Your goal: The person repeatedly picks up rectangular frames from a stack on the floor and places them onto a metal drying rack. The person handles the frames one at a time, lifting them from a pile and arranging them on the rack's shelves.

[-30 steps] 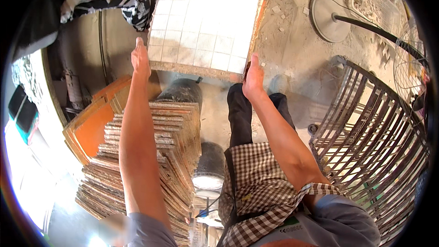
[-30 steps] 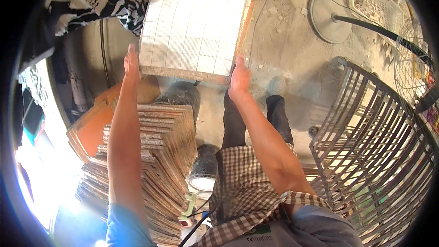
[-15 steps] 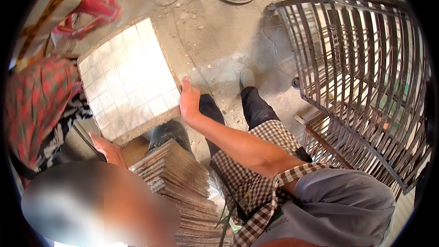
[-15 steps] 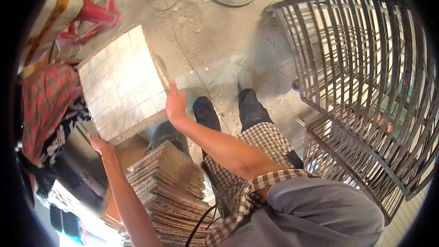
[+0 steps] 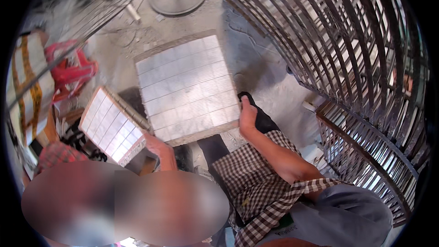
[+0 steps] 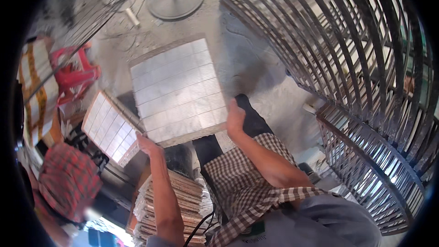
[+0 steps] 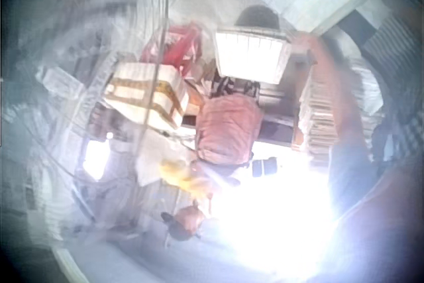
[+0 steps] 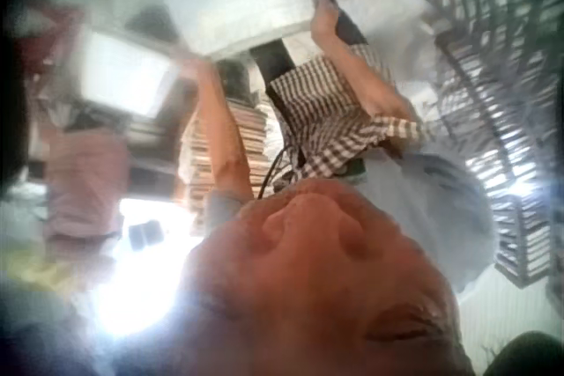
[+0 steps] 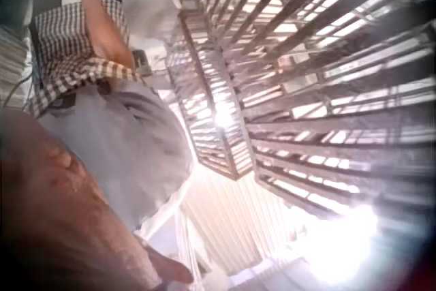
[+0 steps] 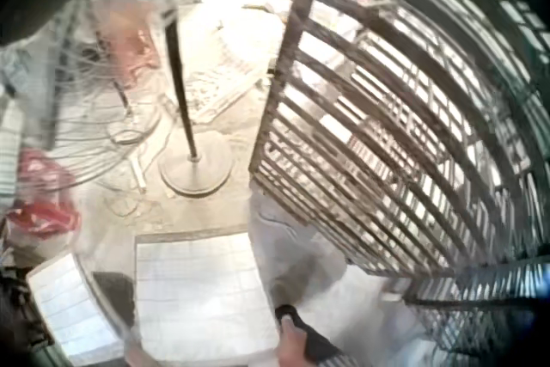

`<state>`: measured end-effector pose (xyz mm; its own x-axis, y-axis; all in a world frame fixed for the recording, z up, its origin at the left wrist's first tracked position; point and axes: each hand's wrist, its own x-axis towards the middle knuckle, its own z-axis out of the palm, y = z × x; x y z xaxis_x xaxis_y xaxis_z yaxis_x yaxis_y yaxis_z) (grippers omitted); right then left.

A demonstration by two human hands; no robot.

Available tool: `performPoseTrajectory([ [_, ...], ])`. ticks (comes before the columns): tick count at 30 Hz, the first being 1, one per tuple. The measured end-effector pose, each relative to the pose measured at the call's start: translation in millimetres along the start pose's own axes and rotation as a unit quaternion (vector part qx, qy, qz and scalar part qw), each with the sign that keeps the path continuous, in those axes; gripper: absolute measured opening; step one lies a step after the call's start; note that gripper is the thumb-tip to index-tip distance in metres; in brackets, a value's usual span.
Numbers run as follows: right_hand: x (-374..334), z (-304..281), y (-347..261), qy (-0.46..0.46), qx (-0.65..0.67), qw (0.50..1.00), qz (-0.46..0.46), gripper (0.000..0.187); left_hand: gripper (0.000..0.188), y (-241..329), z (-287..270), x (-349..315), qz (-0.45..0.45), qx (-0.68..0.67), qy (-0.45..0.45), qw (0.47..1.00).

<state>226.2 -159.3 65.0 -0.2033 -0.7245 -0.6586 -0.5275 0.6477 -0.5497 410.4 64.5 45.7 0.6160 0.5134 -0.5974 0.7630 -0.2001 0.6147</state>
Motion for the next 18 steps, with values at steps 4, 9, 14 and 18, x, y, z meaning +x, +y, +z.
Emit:
performPoseTrajectory([
  [4, 67, -46, 38, 0.091, 0.048, 0.995, 0.012, 0.053, 0.064, -3, 88, -48, 0.067, 0.19, -0.069, 0.977],
  [9, 119, -65, 68, 0.138, 0.197, 0.966, 0.091, 0.048, 0.066, -32, 181, -62, 0.189, 0.311, -0.164, 0.917],
  [14, 144, -86, 94, 0.193, 0.268, 0.932, 0.151, 0.042, 0.066, -62, 230, -89, 0.188, 0.361, -0.189, 0.894],
  [18, 154, -112, 119, 0.246, 0.318, 0.901, 0.163, 0.037, 0.064, -101, 238, -118, 0.279, 0.418, -0.199, 0.841],
])
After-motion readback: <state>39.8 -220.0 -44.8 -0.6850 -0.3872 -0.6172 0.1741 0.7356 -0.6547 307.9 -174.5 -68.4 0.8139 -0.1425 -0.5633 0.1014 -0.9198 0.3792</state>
